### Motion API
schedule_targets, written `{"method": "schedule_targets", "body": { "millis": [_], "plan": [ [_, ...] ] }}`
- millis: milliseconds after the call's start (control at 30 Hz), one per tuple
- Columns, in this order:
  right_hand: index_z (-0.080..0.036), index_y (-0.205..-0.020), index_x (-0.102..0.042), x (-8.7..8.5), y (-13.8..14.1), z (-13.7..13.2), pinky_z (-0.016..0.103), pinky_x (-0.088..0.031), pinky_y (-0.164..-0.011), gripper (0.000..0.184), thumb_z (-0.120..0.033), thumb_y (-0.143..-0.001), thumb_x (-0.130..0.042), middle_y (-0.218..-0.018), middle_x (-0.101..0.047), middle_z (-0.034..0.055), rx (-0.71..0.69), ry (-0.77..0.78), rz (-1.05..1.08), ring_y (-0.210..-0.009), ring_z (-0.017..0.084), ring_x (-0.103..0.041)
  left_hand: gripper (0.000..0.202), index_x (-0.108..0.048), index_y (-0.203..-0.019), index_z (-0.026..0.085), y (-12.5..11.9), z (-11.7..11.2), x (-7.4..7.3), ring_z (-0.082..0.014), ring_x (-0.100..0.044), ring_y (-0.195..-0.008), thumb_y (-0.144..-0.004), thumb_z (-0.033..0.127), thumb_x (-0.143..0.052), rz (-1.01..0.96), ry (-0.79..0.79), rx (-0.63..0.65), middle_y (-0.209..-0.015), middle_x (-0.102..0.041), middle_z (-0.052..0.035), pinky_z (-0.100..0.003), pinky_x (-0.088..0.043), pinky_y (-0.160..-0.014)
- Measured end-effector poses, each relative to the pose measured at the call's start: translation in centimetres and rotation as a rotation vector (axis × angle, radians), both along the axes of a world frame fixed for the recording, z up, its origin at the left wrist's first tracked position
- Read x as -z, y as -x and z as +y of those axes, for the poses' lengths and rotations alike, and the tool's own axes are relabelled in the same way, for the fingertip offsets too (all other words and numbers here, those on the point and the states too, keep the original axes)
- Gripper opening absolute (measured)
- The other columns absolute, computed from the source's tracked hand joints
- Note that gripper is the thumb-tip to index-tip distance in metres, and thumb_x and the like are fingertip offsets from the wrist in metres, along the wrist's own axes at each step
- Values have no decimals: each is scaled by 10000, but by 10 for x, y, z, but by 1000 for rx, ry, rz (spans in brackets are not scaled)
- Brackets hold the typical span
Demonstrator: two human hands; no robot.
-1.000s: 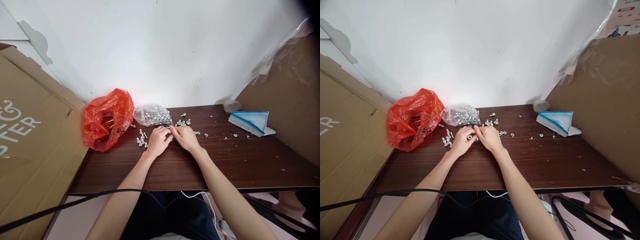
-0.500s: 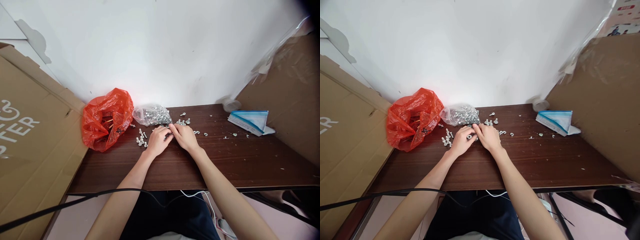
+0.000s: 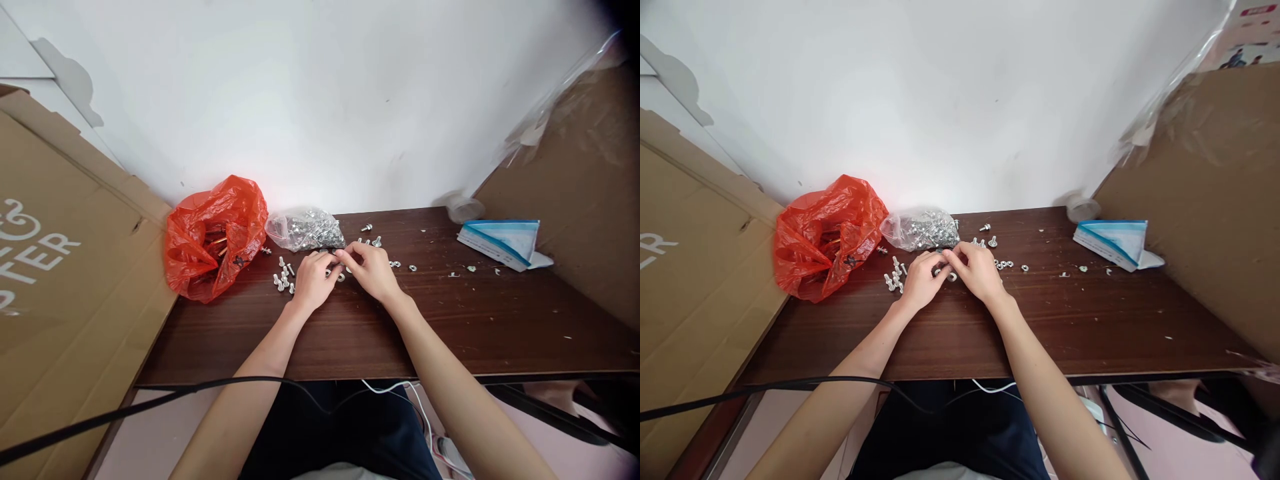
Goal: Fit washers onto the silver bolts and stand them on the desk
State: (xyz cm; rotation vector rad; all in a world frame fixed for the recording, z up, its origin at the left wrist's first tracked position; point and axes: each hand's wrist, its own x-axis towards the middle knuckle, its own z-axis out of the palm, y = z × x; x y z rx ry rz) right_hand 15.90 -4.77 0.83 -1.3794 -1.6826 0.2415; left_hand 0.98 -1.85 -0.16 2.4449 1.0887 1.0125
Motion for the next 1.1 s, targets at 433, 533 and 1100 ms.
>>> {"method": "schedule_targets", "body": {
  "millis": [433, 533, 1100],
  "plan": [
    [-189, -774, -645, 4, -1, 3, 271, -409, -603, 133, -255, -859, -566, -778, -691, 28, -80, -4, -23, -630, 148, -561, 68, -668, -839, 168, 1, 4, 5, -143, -559, -713, -850, 170, -601, -91, 91, -90, -808, -674, -26, -265, -431, -702],
    [-192, -741, -609, 4, -1, 3, 274, -397, -610, 154, -277, -864, -570, -742, -659, 19, -69, 12, -33, -627, 147, -537, 74, -670, -837, 169, 2, 5, 6, -126, -537, -663, -853, 179, -599, -92, 104, -76, -775, -659, -18, -247, -408, -652],
    [-206, -820, -603, 6, 0, 4, 282, -439, -647, 92, -281, -867, -581, -761, -656, 13, -78, 30, 6, -681, 157, -584, 73, -675, -821, 147, -1, 7, 10, -97, -513, -592, -807, 112, -613, -193, 112, -10, -705, -621, -8, -220, -420, -602]
  ]
}}
